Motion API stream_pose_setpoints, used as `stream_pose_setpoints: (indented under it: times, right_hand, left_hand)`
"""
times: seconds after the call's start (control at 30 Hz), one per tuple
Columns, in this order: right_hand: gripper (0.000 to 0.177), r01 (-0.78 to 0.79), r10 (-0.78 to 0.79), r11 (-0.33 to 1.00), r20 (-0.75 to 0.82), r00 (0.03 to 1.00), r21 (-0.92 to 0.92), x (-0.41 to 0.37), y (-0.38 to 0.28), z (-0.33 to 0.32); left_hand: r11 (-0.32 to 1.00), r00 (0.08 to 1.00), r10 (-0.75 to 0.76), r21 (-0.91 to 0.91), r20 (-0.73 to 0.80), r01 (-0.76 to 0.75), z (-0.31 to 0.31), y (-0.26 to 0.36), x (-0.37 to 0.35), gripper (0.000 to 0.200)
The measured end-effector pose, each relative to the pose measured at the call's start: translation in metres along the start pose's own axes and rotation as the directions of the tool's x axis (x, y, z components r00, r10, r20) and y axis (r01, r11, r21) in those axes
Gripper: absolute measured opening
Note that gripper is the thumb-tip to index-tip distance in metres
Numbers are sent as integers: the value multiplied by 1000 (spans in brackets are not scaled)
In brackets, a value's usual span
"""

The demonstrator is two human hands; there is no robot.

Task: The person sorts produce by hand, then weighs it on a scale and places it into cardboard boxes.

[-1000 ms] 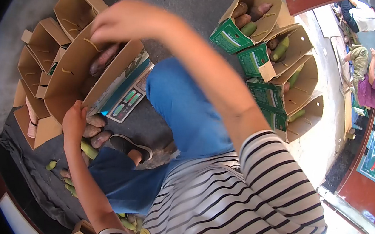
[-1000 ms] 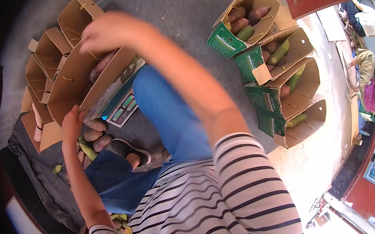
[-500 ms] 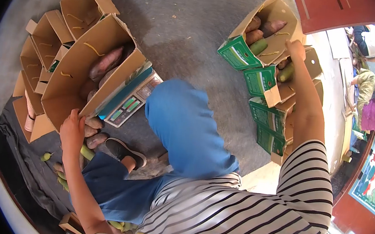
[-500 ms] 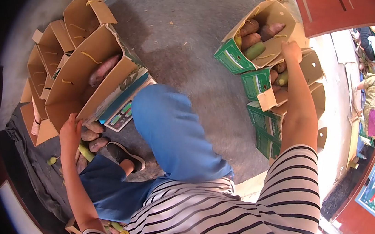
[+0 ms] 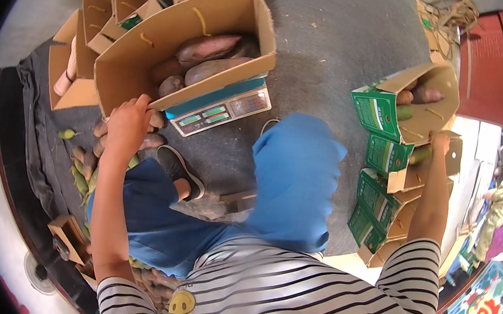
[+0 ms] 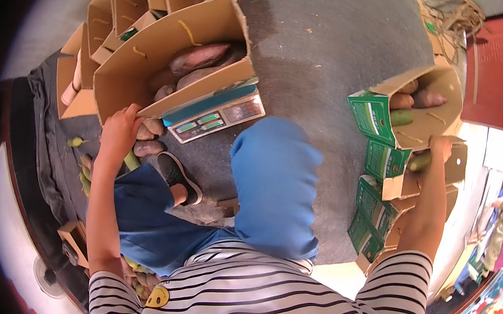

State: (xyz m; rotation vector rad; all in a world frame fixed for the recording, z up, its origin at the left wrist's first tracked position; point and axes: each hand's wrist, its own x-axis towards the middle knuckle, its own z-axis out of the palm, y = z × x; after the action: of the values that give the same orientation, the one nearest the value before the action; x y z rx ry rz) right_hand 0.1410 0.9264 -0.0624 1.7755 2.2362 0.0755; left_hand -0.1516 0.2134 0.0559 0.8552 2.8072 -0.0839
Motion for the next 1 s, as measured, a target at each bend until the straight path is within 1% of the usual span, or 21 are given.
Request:
stream_pose_setpoints:
  times: [0.13, 0.23, 0.33, 0.37, 0.4, 0.43, 0.47, 0.5, 0.53, 0.57, 0.67, 0.7, 0.73, 0.77, 0.8, 0.83, 0.87, 0.9, 0.93, 0.97, 1.0]
  right_hand:
    - [44, -21, 21, 1000, -5, 1000, 20, -6, 13, 8]
    - [42, -98, 105, 990, -79, 991, 97, -9, 9, 9]
    - [34, -94, 84, 995, -298, 951, -20, -17, -11, -6]
    - [32, 72, -71, 997, -453, 889, -14, -19, -24, -16]
    - [30, 234, -209, 972, -596, 776, -35, -20, -40, -33]
    - [30, 502, -548, 833, -476, 688, -232, -15, -59, -52]
    - [30, 622, -561, 779, -531, 636, -78, -48, -103, -75]
    - [25, 763, -630, 642, -514, 583, 79, -107, -154, -112]
    - [21, 934, -737, 339, -585, 339, 114, -140, -196, -127]
    - [20, 984, -804, 146, -568, 177, 99, -185, -238, -149]
    - [26, 988, -826, -151, -546, -140, -25, -299, -345, -174]
    - [33, 982, -858, -181, -479, -186, -58, -325, -383, -172]
    - [38, 975, -867, -219, -453, -208, -29, -349, -414, -169]
    - [41, 985, -924, -166, -342, -169, -36, -372, -447, -164]
    - [43, 987, -951, -157, -265, -159, -28, -385, -472, -158]
    - [45, 993, -975, -113, -190, -118, -41, -397, -492, -151]
    - [43, 995, -990, -98, -99, -95, 17, -402, -503, -147]
    - [38, 997, -995, -79, -61, -78, 14, -407, -508, -141]
    - [35, 994, -991, -104, -87, -101, 31, -407, -522, -127]
    - [32, 990, -985, -136, -116, -130, 47, -401, -529, -118]
    - [30, 980, -973, -200, -119, -199, -5, -397, -522, -124]
  left_hand:
    - [1000, 1000, -18, 13, 13, 17, 3, 0, 0, 17]
    - [999, 999, -37, 20, 15, 37, 1, 0, 0, 16]
    - [999, 999, -32, 35, -13, 33, 2, 1, 0, 17]
    - [999, 999, -32, 30, -9, 33, 2, 2, 1, 17]
    - [999, 999, -32, 26, -7, 33, 1, 2, 2, 18]
    - [999, 1000, -29, 22, -3, 29, 1, 2, 2, 18]
    - [999, 999, -33, 22, 5, 32, 3, 1, 4, 20]
    - [999, 1000, -29, 24, 2, 29, 3, 1, 4, 20]
    - [999, 1000, -24, 28, 0, 24, 2, 1, 4, 21]
    - [999, 1000, -15, 34, -1, 15, 1, 1, 5, 22]
    - [998, 997, 39, -46, -72, -43, 7, 1, 4, 23]
    - [996, 993, 62, -63, -99, -69, 8, 1, 6, 23]
    - [990, 988, 79, -103, -133, -93, 7, 1, 6, 21]
    - [990, 987, 83, -106, -134, -97, 7, 1, 6, 20]
    - [988, 986, 95, -111, -136, -111, 7, 0, 6, 18]
    - [984, 984, 114, -120, -138, -131, 8, 1, 9, 17]
    - [985, 985, 124, -107, -118, -137, 8, 2, 11, 16]
    - [987, 988, 127, -91, -92, -135, 7, 4, 10, 14]
    - [983, 982, 154, -89, -106, -163, 6, 7, 9, 14]
    - [979, 977, 175, -83, -121, -185, 6, 9, 8, 14]
    - [976, 972, 191, -74, -135, -202, 3, 11, 9, 13]
